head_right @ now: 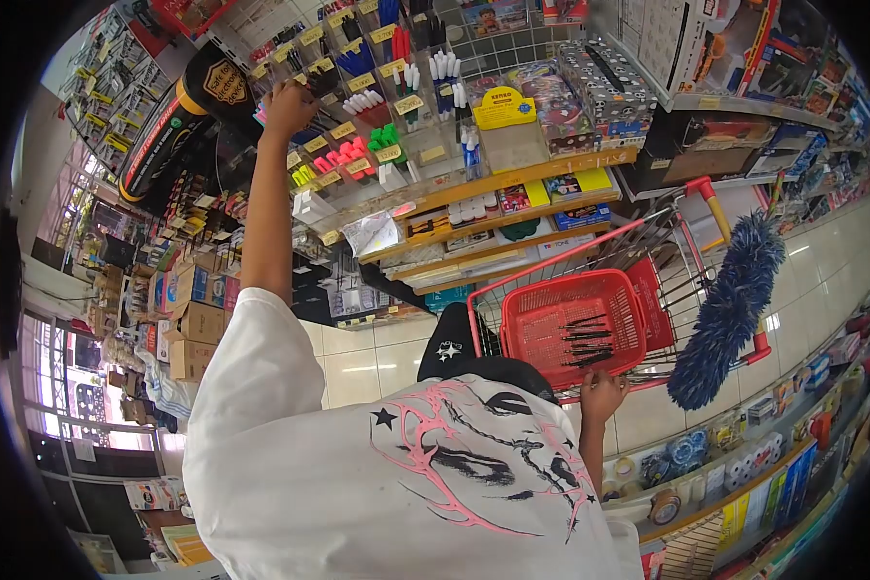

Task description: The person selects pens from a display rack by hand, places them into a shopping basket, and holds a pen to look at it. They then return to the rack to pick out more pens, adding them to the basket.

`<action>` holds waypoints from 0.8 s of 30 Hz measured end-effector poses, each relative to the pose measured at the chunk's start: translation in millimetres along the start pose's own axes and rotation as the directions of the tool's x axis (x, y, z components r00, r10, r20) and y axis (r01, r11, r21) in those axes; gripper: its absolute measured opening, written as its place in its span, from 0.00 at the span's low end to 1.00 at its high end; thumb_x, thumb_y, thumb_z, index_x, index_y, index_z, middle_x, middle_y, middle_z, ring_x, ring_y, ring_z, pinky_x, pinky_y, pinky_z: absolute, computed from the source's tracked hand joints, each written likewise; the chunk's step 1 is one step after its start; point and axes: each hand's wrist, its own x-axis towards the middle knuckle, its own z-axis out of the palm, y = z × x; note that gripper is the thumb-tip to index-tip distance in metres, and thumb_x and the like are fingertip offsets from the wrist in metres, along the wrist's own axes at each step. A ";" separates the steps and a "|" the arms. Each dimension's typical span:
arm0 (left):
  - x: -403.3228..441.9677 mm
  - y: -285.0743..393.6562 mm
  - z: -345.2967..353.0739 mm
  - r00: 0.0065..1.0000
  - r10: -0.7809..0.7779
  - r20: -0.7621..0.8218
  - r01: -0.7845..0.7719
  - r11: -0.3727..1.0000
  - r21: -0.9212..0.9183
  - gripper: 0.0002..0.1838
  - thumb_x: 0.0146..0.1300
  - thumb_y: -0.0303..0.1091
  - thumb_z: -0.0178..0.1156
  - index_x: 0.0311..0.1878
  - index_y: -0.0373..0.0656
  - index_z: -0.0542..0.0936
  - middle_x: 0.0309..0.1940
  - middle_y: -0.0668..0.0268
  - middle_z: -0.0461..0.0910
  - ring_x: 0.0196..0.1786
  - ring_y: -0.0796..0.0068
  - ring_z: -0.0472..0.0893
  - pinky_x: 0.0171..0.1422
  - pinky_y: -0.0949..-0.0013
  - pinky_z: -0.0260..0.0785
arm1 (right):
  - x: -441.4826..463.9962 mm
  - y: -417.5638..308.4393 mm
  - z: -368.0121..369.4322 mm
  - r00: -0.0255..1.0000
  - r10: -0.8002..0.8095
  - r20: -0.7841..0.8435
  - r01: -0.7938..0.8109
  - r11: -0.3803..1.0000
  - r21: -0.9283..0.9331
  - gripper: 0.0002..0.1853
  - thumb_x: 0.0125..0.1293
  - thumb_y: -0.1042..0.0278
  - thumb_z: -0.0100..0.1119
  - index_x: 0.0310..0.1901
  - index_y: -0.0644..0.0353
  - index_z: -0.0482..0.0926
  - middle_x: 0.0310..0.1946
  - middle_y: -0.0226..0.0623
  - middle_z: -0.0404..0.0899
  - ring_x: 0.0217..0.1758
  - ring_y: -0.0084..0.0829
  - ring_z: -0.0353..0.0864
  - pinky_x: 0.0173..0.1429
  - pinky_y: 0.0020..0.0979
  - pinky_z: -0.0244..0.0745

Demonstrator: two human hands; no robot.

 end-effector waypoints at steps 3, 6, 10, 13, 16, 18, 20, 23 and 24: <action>1.4 -1.6 -1.5 0.993 0.004 0.116 -0.002 1.000 -0.016 0.10 0.49 0.42 0.65 0.32 0.50 0.87 0.48 0.62 0.79 0.60 0.56 0.70 0.66 0.42 0.54 | 0.8 -2.3 0.0 1.000 0.010 0.005 -0.010 1.000 0.007 0.10 0.57 0.63 0.59 0.25 0.59 0.81 0.21 0.37 0.79 0.35 0.41 0.77 0.63 0.44 0.62; -6.2 0.0 -5.8 0.988 0.020 0.154 -0.018 1.000 -0.015 0.10 0.49 0.42 0.64 0.33 0.51 0.87 0.51 0.64 0.78 0.63 0.55 0.68 0.67 0.42 0.53 | 0.9 -3.0 0.4 1.000 -0.009 -0.013 0.009 1.000 0.018 0.10 0.57 0.63 0.59 0.25 0.59 0.81 0.21 0.37 0.80 0.35 0.40 0.77 0.63 0.43 0.62; -10.5 -0.2 -6.7 0.980 -0.009 0.200 0.014 1.000 -0.022 0.10 0.50 0.41 0.64 0.35 0.51 0.87 0.53 0.65 0.78 0.67 0.53 0.63 0.68 0.41 0.52 | 1.7 -4.8 -1.3 1.000 -0.012 -0.001 0.011 0.999 -0.033 0.09 0.57 0.63 0.59 0.26 0.59 0.81 0.22 0.36 0.80 0.35 0.39 0.78 0.63 0.43 0.62; -11.1 -3.1 -8.3 0.981 0.009 0.192 0.004 0.998 -0.068 0.10 0.51 0.41 0.63 0.35 0.51 0.87 0.51 0.65 0.80 0.65 0.57 0.68 0.69 0.41 0.51 | 2.7 -6.1 -2.3 1.000 -0.006 0.026 0.007 0.999 -0.043 0.09 0.57 0.63 0.59 0.26 0.59 0.81 0.23 0.36 0.80 0.35 0.39 0.78 0.63 0.43 0.62; -5.1 -11.1 -1.2 0.956 0.028 0.291 0.020 0.987 -0.162 0.10 0.52 0.40 0.62 0.36 0.51 0.87 0.43 0.65 0.84 0.55 0.60 0.78 0.70 0.41 0.50 | 2.3 -6.1 -2.3 0.998 0.017 0.060 -0.015 0.999 -0.031 0.09 0.57 0.63 0.59 0.27 0.59 0.81 0.23 0.36 0.81 0.36 0.38 0.78 0.63 0.43 0.62; -5.4 -12.4 5.2 0.961 0.063 0.271 -0.026 0.990 -0.141 0.11 0.53 0.39 0.60 0.37 0.50 0.87 0.34 0.65 0.86 0.45 0.62 0.83 0.72 0.40 0.48 | 2.5 -6.1 -1.6 0.999 0.002 0.044 -0.001 0.999 -0.033 0.09 0.58 0.63 0.59 0.28 0.59 0.81 0.23 0.36 0.81 0.36 0.38 0.78 0.63 0.43 0.62; -7.5 -11.1 7.2 0.959 0.082 0.271 -0.043 0.988 -0.147 0.11 0.54 0.38 0.60 0.37 0.49 0.87 0.33 0.64 0.86 0.44 0.62 0.83 0.73 0.40 0.46 | 2.5 -6.6 -1.3 0.999 0.011 0.047 -0.009 1.000 -0.026 0.09 0.57 0.63 0.59 0.28 0.59 0.81 0.23 0.36 0.81 0.36 0.38 0.78 0.63 0.43 0.62; -10.9 -8.5 8.4 0.958 0.107 0.268 -0.065 0.985 -0.160 0.10 0.54 0.36 0.59 0.36 0.49 0.87 0.33 0.64 0.86 0.43 0.61 0.83 0.74 0.39 0.44 | 2.8 -6.2 -0.8 0.998 0.020 0.062 -0.018 0.999 -0.032 0.09 0.57 0.63 0.59 0.27 0.59 0.81 0.23 0.36 0.81 0.36 0.38 0.78 0.63 0.42 0.62; -12.0 -7.2 7.3 0.957 0.114 0.267 -0.070 0.983 -0.167 0.10 0.54 0.35 0.58 0.36 0.49 0.87 0.33 0.63 0.86 0.43 0.61 0.83 0.74 0.39 0.43 | 3.4 -7.1 -1.4 0.997 0.022 0.076 -0.019 0.999 -0.044 0.09 0.57 0.63 0.59 0.27 0.59 0.82 0.23 0.36 0.81 0.36 0.38 0.78 0.63 0.42 0.62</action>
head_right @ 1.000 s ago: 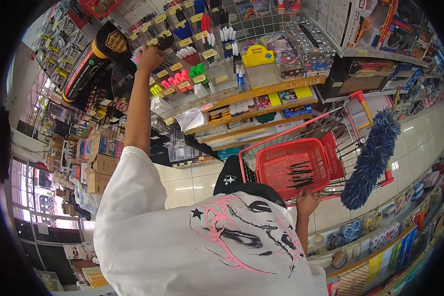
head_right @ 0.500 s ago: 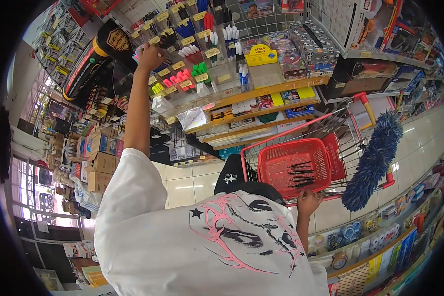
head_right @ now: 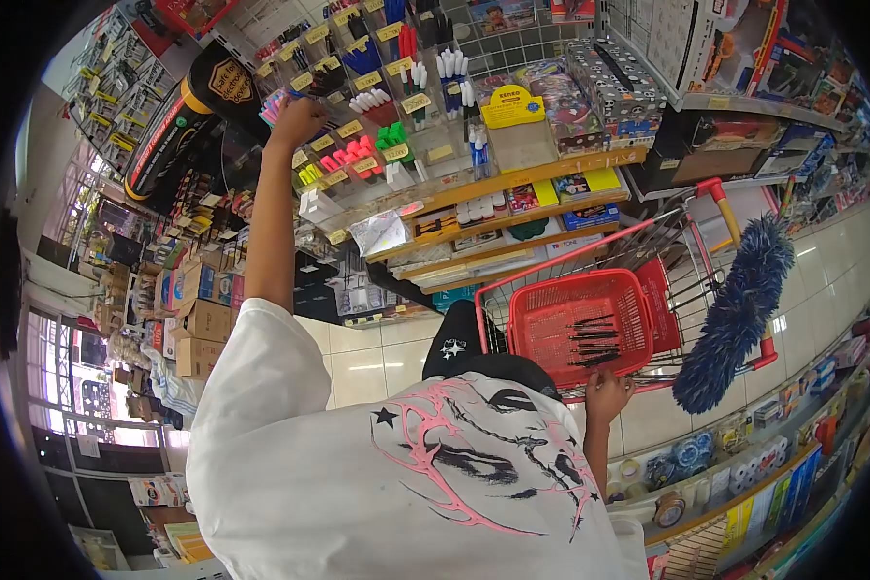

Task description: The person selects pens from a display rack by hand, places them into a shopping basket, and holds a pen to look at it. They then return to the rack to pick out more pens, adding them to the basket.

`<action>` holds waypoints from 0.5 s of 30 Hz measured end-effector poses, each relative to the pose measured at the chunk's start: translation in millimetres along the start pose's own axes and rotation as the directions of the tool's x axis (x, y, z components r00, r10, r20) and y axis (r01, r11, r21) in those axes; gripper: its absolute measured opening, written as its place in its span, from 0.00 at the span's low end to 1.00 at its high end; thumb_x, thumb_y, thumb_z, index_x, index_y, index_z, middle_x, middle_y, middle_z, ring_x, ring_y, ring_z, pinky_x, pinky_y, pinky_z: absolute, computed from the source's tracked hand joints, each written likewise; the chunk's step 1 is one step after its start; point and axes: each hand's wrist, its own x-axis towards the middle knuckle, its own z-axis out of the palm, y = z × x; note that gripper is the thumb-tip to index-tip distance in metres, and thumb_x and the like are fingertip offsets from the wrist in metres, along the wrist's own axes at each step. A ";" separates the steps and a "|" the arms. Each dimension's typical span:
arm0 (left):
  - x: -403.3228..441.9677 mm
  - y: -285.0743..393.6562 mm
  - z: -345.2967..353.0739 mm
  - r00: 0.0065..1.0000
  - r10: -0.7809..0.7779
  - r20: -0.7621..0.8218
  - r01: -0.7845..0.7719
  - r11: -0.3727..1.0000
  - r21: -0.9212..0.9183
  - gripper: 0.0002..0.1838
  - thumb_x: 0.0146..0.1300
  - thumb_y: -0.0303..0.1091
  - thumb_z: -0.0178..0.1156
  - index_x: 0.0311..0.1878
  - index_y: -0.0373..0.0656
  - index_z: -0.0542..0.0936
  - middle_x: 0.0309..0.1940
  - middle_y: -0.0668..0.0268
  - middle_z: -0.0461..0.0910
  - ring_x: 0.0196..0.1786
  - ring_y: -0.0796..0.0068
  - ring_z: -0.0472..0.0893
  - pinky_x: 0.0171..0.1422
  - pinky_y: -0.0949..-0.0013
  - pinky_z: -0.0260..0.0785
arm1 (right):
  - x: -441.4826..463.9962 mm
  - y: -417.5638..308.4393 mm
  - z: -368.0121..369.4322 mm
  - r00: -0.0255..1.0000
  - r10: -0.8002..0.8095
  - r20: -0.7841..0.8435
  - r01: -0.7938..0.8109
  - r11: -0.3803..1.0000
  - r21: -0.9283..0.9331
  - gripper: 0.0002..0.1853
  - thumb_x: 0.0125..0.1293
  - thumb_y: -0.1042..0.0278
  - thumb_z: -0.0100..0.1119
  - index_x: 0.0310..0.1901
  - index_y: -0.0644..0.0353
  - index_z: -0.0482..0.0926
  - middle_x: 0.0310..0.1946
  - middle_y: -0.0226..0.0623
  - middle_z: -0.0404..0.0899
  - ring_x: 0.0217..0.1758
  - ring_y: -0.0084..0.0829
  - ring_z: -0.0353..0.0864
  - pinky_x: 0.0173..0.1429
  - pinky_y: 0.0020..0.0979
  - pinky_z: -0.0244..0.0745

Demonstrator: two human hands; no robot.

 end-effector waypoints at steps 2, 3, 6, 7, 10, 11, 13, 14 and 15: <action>-2.1 3.3 -1.2 1.000 -0.015 -0.008 0.015 1.000 -0.007 0.10 0.53 0.33 0.58 0.34 0.49 0.87 0.32 0.64 0.86 0.43 0.62 0.84 0.75 0.40 0.40 | 0.6 -1.3 -1.9 1.000 0.003 -0.003 -0.003 1.000 0.018 0.09 0.57 0.63 0.59 0.27 0.59 0.82 0.23 0.36 0.81 0.36 0.38 0.78 0.63 0.42 0.62; -2.9 4.7 -1.5 0.999 -0.033 -0.015 0.032 0.999 -0.015 0.10 0.52 0.31 0.58 0.33 0.49 0.88 0.32 0.64 0.86 0.43 0.63 0.84 0.77 0.42 0.38 | 0.3 -1.9 -2.3 1.000 0.004 -0.006 -0.003 0.999 0.035 0.09 0.57 0.63 0.59 0.27 0.59 0.82 0.23 0.36 0.81 0.36 0.38 0.78 0.63 0.42 0.62; -5.3 9.2 -3.9 0.999 -0.037 -0.034 0.037 0.999 0.011 0.10 0.51 0.29 0.56 0.31 0.49 0.88 0.32 0.64 0.86 0.43 0.63 0.84 0.77 0.39 0.32 | 0.1 -1.5 0.6 0.999 -0.004 -0.045 0.006 0.999 0.051 0.09 0.57 0.63 0.59 0.27 0.59 0.82 0.23 0.37 0.81 0.36 0.38 0.78 0.63 0.42 0.61; -6.9 11.3 -5.4 0.999 -0.036 -0.032 0.036 0.999 0.012 0.10 0.51 0.29 0.56 0.31 0.49 0.88 0.32 0.64 0.86 0.43 0.63 0.84 0.77 0.39 0.32 | -0.1 -1.3 0.7 0.999 -0.002 -0.043 0.005 0.999 0.052 0.09 0.57 0.63 0.59 0.27 0.59 0.82 0.23 0.37 0.81 0.36 0.38 0.78 0.63 0.42 0.61; -8.1 15.0 -6.8 1.000 -0.028 -0.012 0.029 0.998 0.064 0.11 0.55 0.31 0.56 0.35 0.51 0.87 0.33 0.64 0.85 0.44 0.61 0.83 0.75 0.36 0.32 | 0.1 -0.4 1.5 0.999 -0.008 -0.049 0.010 0.999 0.048 0.09 0.57 0.63 0.59 0.27 0.60 0.82 0.23 0.37 0.81 0.36 0.38 0.78 0.63 0.42 0.61; -7.4 15.5 -5.5 0.999 -0.031 -0.029 0.033 0.997 0.072 0.11 0.56 0.31 0.56 0.34 0.51 0.88 0.33 0.64 0.85 0.45 0.61 0.83 0.75 0.36 0.31 | -0.1 0.0 1.8 0.999 -0.012 -0.049 0.014 0.999 0.038 0.09 0.57 0.64 0.59 0.27 0.60 0.82 0.23 0.36 0.81 0.36 0.38 0.78 0.63 0.42 0.61; -7.1 15.3 -3.5 0.998 -0.034 -0.045 0.037 0.996 0.084 0.11 0.56 0.30 0.56 0.34 0.52 0.88 0.33 0.64 0.85 0.45 0.61 0.83 0.76 0.36 0.30 | 0.5 -0.7 2.3 0.999 -0.017 -0.049 0.018 0.999 0.032 0.09 0.57 0.64 0.59 0.27 0.60 0.82 0.23 0.36 0.81 0.36 0.38 0.78 0.63 0.42 0.62; -7.2 15.4 -2.4 0.998 -0.025 -0.053 0.030 0.995 0.097 0.11 0.56 0.30 0.56 0.33 0.52 0.88 0.33 0.64 0.85 0.45 0.61 0.83 0.76 0.37 0.29 | 0.5 -0.8 2.2 0.998 -0.017 -0.060 0.019 0.999 0.036 0.09 0.57 0.64 0.59 0.27 0.60 0.82 0.23 0.36 0.81 0.36 0.38 0.77 0.63 0.42 0.62; -6.8 14.5 -0.5 0.998 -0.015 -0.060 0.022 0.994 0.109 0.11 0.55 0.30 0.56 0.33 0.52 0.88 0.33 0.64 0.85 0.45 0.62 0.83 0.76 0.37 0.29 | 0.4 -0.9 2.3 0.997 -0.016 -0.073 0.019 0.999 0.041 0.09 0.57 0.64 0.59 0.27 0.60 0.82 0.23 0.36 0.81 0.35 0.38 0.77 0.63 0.42 0.62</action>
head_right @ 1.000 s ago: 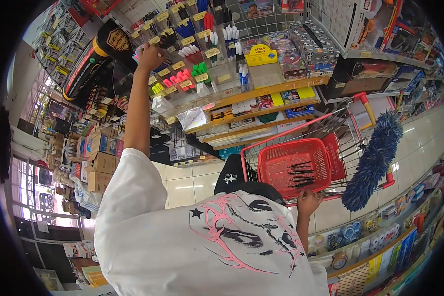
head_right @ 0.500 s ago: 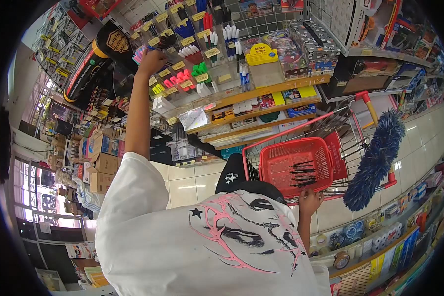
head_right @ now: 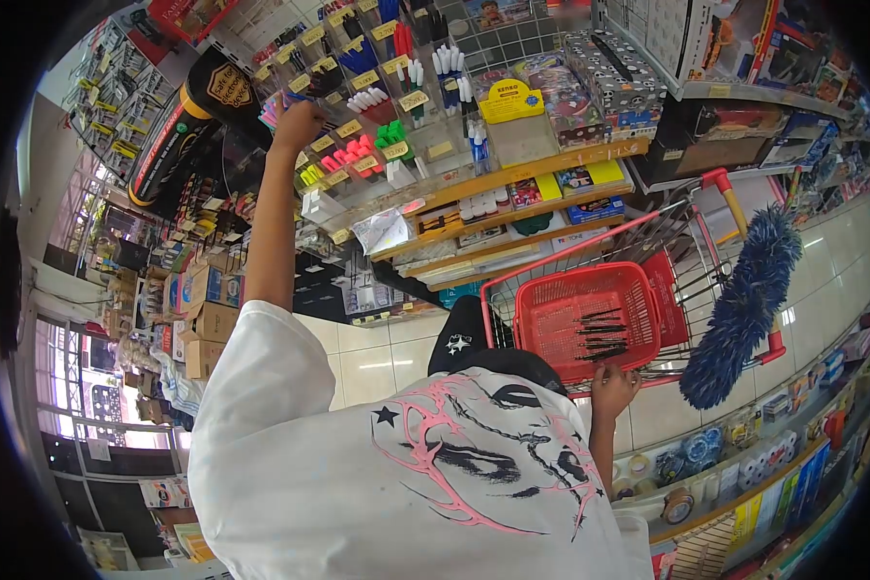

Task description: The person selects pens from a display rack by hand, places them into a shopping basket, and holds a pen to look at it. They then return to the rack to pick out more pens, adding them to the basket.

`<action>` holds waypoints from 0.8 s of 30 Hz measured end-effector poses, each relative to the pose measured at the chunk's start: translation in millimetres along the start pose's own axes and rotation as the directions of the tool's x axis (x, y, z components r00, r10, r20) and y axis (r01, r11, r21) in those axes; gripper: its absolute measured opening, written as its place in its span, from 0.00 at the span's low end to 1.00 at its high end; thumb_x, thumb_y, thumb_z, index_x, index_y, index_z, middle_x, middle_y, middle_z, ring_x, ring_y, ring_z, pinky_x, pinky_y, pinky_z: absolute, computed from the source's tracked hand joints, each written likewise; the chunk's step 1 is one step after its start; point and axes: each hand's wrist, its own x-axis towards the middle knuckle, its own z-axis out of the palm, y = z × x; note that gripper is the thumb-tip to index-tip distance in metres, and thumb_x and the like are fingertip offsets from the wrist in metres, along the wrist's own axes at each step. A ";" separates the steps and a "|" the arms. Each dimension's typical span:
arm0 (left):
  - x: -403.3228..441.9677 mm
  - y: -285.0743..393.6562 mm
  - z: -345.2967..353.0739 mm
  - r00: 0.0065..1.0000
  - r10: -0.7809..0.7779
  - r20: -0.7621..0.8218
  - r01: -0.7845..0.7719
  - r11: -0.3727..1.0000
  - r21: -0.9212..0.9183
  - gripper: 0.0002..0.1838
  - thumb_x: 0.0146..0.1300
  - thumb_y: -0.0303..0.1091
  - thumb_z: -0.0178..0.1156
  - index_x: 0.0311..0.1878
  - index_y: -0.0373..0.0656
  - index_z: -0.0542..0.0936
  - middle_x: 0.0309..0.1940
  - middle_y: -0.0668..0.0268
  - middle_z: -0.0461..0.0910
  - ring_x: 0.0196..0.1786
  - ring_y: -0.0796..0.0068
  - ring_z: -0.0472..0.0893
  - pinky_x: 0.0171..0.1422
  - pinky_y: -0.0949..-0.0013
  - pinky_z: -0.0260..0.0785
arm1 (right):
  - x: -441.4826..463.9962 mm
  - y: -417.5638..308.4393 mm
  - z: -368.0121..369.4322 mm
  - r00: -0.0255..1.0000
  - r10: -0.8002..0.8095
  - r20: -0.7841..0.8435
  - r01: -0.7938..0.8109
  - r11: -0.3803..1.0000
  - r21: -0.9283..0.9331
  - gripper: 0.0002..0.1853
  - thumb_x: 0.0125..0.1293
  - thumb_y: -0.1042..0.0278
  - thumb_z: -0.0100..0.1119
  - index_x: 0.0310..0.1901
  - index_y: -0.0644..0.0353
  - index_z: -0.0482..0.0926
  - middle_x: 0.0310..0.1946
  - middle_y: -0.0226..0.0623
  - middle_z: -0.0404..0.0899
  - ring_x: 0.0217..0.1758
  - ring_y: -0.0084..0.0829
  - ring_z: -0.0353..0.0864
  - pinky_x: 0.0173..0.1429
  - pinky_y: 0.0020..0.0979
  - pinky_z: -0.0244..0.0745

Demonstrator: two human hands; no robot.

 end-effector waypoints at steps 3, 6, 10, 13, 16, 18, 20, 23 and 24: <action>-0.1 -2.1 4.0 0.998 0.024 -0.063 -0.027 0.999 -0.042 0.10 0.52 0.28 0.57 0.28 0.52 0.88 0.30 0.65 0.85 0.41 0.63 0.84 0.76 0.35 0.29 | 0.1 -0.4 1.0 1.000 0.005 -0.018 -0.005 1.000 0.002 0.09 0.57 0.64 0.59 0.26 0.60 0.81 0.22 0.36 0.80 0.35 0.39 0.77 0.63 0.42 0.62; 1.2 -1.2 2.0 1.000 0.022 -0.017 -0.022 1.000 -0.009 0.10 0.51 0.28 0.58 0.28 0.53 0.88 0.30 0.66 0.86 0.41 0.64 0.84 0.76 0.36 0.28 | 0.1 1.1 1.9 0.999 -0.016 -0.040 0.016 1.000 0.004 0.09 0.57 0.64 0.59 0.26 0.60 0.81 0.22 0.37 0.80 0.34 0.39 0.77 0.62 0.41 0.62; 3.2 1.8 0.5 0.999 0.001 0.051 -0.001 1.000 -0.004 0.10 0.51 0.28 0.59 0.28 0.54 0.88 0.30 0.67 0.86 0.42 0.65 0.84 0.76 0.35 0.27 | -0.4 1.8 3.8 0.999 -0.011 -0.033 0.011 1.000 -0.005 0.09 0.57 0.64 0.59 0.26 0.60 0.81 0.22 0.37 0.80 0.34 0.39 0.77 0.62 0.42 0.63; 5.3 1.7 6.6 0.999 0.019 0.040 -0.020 1.000 0.012 0.09 0.51 0.28 0.59 0.27 0.54 0.88 0.30 0.67 0.86 0.42 0.65 0.84 0.76 0.35 0.27 | -1.2 1.4 4.4 0.999 -0.004 -0.049 0.004 1.000 0.001 0.09 0.57 0.64 0.59 0.26 0.60 0.81 0.21 0.37 0.80 0.34 0.39 0.77 0.61 0.42 0.63; 9.7 2.6 13.0 0.998 0.014 0.069 -0.017 0.999 0.039 0.09 0.51 0.28 0.60 0.26 0.54 0.87 0.30 0.67 0.85 0.43 0.65 0.84 0.76 0.35 0.25 | -1.0 0.4 1.6 0.998 -0.022 -0.064 0.021 1.000 -0.017 0.09 0.56 0.64 0.60 0.26 0.60 0.81 0.20 0.37 0.79 0.34 0.39 0.77 0.61 0.42 0.63; 11.3 3.6 12.9 0.993 0.017 0.116 -0.024 0.998 0.062 0.09 0.50 0.29 0.60 0.27 0.55 0.87 0.31 0.65 0.85 0.45 0.65 0.83 0.76 0.35 0.22 | -1.1 -1.4 -1.0 1.000 0.002 -0.031 -0.001 1.000 0.016 0.09 0.56 0.64 0.60 0.26 0.60 0.81 0.20 0.36 0.79 0.33 0.39 0.76 0.61 0.42 0.63; 12.1 7.4 10.4 0.988 0.013 0.151 -0.025 0.996 0.083 0.09 0.50 0.30 0.60 0.30 0.55 0.88 0.32 0.67 0.86 0.46 0.65 0.83 0.75 0.33 0.20 | -2.5 1.4 3.5 0.999 -0.006 -0.047 0.008 1.000 0.024 0.08 0.56 0.64 0.60 0.26 0.60 0.81 0.20 0.36 0.79 0.34 0.39 0.76 0.62 0.42 0.62; 7.3 15.1 2.4 0.993 0.026 0.119 -0.037 0.996 0.085 0.12 0.49 0.30 0.60 0.36 0.54 0.87 0.35 0.67 0.86 0.51 0.64 0.81 0.74 0.33 0.19 | -2.7 1.3 1.6 0.999 -0.011 -0.040 0.012 0.999 0.036 0.08 0.56 0.64 0.60 0.26 0.59 0.80 0.20 0.36 0.78 0.34 0.39 0.76 0.62 0.43 0.62; 3.9 18.3 -0.8 0.998 0.047 0.052 -0.050 0.996 0.070 0.14 0.48 0.29 0.59 0.39 0.53 0.86 0.38 0.67 0.85 0.54 0.63 0.79 0.74 0.33 0.20 | -2.6 1.6 0.0 1.000 -0.004 -0.016 0.005 0.999 0.040 0.08 0.56 0.64 0.60 0.26 0.59 0.80 0.21 0.36 0.79 0.35 0.39 0.76 0.62 0.43 0.62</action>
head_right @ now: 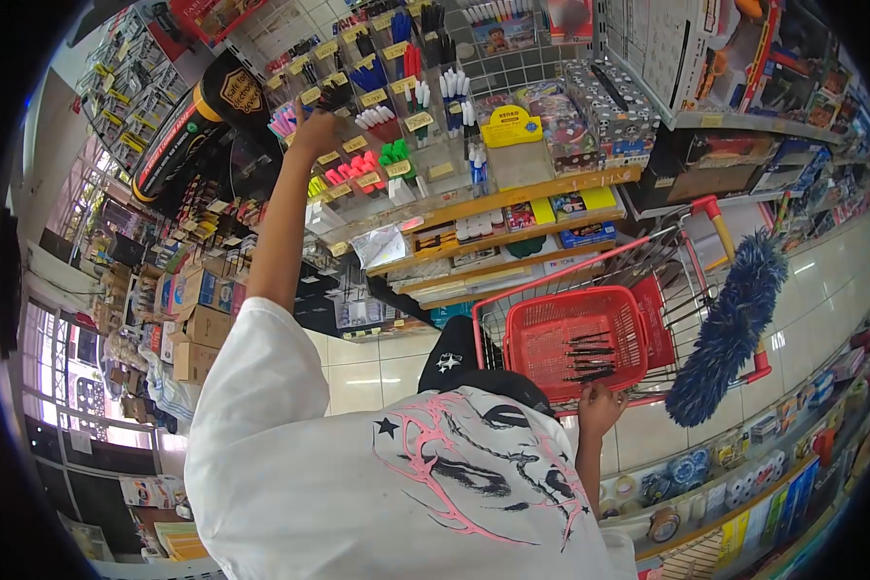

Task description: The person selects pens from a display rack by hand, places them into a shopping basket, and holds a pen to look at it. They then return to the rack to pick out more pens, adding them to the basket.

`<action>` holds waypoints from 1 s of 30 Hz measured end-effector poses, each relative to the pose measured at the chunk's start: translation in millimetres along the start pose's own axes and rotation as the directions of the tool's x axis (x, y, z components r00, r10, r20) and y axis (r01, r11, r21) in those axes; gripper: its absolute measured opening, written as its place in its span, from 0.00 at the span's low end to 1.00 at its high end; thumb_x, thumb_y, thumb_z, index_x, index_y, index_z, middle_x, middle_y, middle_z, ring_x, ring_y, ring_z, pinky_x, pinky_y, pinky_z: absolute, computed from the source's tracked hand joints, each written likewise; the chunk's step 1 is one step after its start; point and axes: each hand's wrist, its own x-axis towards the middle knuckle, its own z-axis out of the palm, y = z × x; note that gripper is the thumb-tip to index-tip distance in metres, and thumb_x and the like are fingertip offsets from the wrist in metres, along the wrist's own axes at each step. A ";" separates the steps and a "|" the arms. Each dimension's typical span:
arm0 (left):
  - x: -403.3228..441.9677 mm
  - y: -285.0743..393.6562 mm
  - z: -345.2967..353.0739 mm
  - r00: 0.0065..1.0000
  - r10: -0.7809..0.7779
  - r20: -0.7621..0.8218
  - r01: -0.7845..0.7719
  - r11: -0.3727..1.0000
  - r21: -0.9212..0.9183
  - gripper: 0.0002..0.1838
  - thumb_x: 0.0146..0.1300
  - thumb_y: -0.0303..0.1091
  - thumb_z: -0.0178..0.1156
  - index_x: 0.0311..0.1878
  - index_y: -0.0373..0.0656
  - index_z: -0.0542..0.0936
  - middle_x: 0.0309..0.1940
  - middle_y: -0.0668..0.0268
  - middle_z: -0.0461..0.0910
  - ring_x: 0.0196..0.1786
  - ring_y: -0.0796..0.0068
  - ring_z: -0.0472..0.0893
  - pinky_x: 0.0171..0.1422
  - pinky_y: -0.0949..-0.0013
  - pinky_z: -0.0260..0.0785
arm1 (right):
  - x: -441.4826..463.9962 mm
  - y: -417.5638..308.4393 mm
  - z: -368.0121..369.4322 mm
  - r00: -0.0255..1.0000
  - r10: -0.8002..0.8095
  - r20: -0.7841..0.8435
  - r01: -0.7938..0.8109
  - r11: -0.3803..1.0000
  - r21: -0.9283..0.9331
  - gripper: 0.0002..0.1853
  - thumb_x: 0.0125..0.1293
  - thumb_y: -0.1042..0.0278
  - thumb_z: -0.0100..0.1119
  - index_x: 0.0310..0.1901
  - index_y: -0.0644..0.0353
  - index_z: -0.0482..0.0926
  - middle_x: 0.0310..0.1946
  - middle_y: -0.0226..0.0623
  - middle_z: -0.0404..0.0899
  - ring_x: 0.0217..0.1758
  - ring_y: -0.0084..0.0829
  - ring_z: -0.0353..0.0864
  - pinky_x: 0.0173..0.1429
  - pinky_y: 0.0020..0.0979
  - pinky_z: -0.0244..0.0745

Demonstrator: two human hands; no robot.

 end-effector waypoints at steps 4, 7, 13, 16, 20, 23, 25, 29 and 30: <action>-31.6 36.3 -24.1 0.921 -0.043 -0.388 0.004 0.995 -0.103 0.13 0.50 0.28 0.58 0.40 0.47 0.83 0.37 0.65 0.82 0.51 0.62 0.78 0.74 0.31 0.30 | -0.8 4.3 1.5 0.999 -0.031 0.041 0.032 0.999 -0.014 0.09 0.55 0.64 0.61 0.25 0.60 0.80 0.21 0.36 0.78 0.36 0.39 0.76 0.62 0.43 0.62; -63.4 104.4 12.5 0.852 -0.132 -0.506 -0.187 0.827 -0.531 0.11 0.49 0.24 0.57 0.37 0.44 0.82 0.37 0.61 0.80 0.49 0.58 0.77 0.66 0.40 0.53 | 2.4 2.6 7.3 0.997 0.010 0.080 -0.002 0.995 -0.101 0.08 0.54 0.62 0.62 0.28 0.56 0.83 0.24 0.36 0.82 0.38 0.40 0.78 0.62 0.42 0.61; -194.7 308.9 157.2 0.865 0.496 -0.075 -0.235 0.268 -0.934 0.10 0.50 0.27 0.55 0.37 0.40 0.80 0.37 0.54 0.79 0.44 0.53 0.78 0.51 0.56 0.71 | 21.7 -0.3 15.2 0.815 0.213 0.538 -0.044 0.950 -0.309 0.17 0.56 0.51 0.58 0.31 0.58 0.85 0.31 0.46 0.84 0.40 0.45 0.84 0.58 0.46 0.69; -237.8 361.6 226.1 0.810 0.549 -0.208 -0.351 0.168 -0.921 0.08 0.48 0.29 0.56 0.32 0.40 0.80 0.35 0.52 0.79 0.44 0.53 0.78 0.50 0.56 0.71 | 35.6 -6.6 22.8 0.774 0.315 0.549 -0.145 0.933 -0.331 0.22 0.57 0.46 0.56 0.33 0.59 0.85 0.36 0.51 0.84 0.42 0.49 0.84 0.50 0.48 0.76; -291.1 401.5 284.5 0.871 0.460 0.171 -0.140 0.567 -0.812 0.09 0.50 0.34 0.57 0.27 0.38 0.79 0.34 0.50 0.78 0.39 0.52 0.77 0.49 0.52 0.70 | 38.1 -7.2 25.3 0.683 0.395 0.614 -0.140 0.896 -0.421 0.24 0.58 0.43 0.55 0.35 0.59 0.85 0.36 0.52 0.84 0.42 0.49 0.84 0.48 0.47 0.78; -299.8 421.2 263.2 0.908 0.228 0.351 0.070 0.745 -0.664 0.17 0.58 0.45 0.57 0.37 0.40 0.79 0.43 0.56 0.78 0.47 0.56 0.76 0.53 0.56 0.67 | 36.1 3.3 38.7 0.603 0.381 0.701 -0.046 0.894 -0.446 0.24 0.57 0.42 0.57 0.32 0.59 0.85 0.34 0.53 0.83 0.41 0.50 0.84 0.47 0.47 0.78; -296.1 418.8 248.2 0.918 0.183 0.352 0.109 0.738 -0.666 0.15 0.57 0.46 0.59 0.36 0.43 0.79 0.42 0.60 0.77 0.47 0.59 0.76 0.53 0.57 0.67 | 38.8 7.6 48.0 0.552 0.354 0.755 -0.080 0.924 -0.374 0.26 0.57 0.39 0.58 0.31 0.59 0.85 0.32 0.52 0.83 0.40 0.50 0.84 0.46 0.46 0.78; -309.1 423.4 248.9 0.944 0.116 0.309 0.141 0.705 -0.695 0.14 0.53 0.45 0.62 0.33 0.44 0.80 0.40 0.62 0.77 0.45 0.61 0.77 0.52 0.60 0.67 | 34.0 39.2 119.8 0.482 0.306 0.821 -0.423 0.902 -0.088 0.24 0.56 0.41 0.59 0.36 0.57 0.86 0.34 0.51 0.83 0.43 0.50 0.83 0.48 0.48 0.76; -310.5 423.3 246.3 0.921 0.130 0.367 0.174 0.705 -0.688 0.15 0.54 0.45 0.62 0.35 0.43 0.80 0.42 0.60 0.78 0.47 0.61 0.77 0.55 0.61 0.67 | 45.7 26.9 120.1 0.421 0.288 0.860 -0.276 0.944 -0.181 0.22 0.57 0.43 0.58 0.37 0.55 0.86 0.35 0.50 0.83 0.43 0.50 0.83 0.48 0.48 0.76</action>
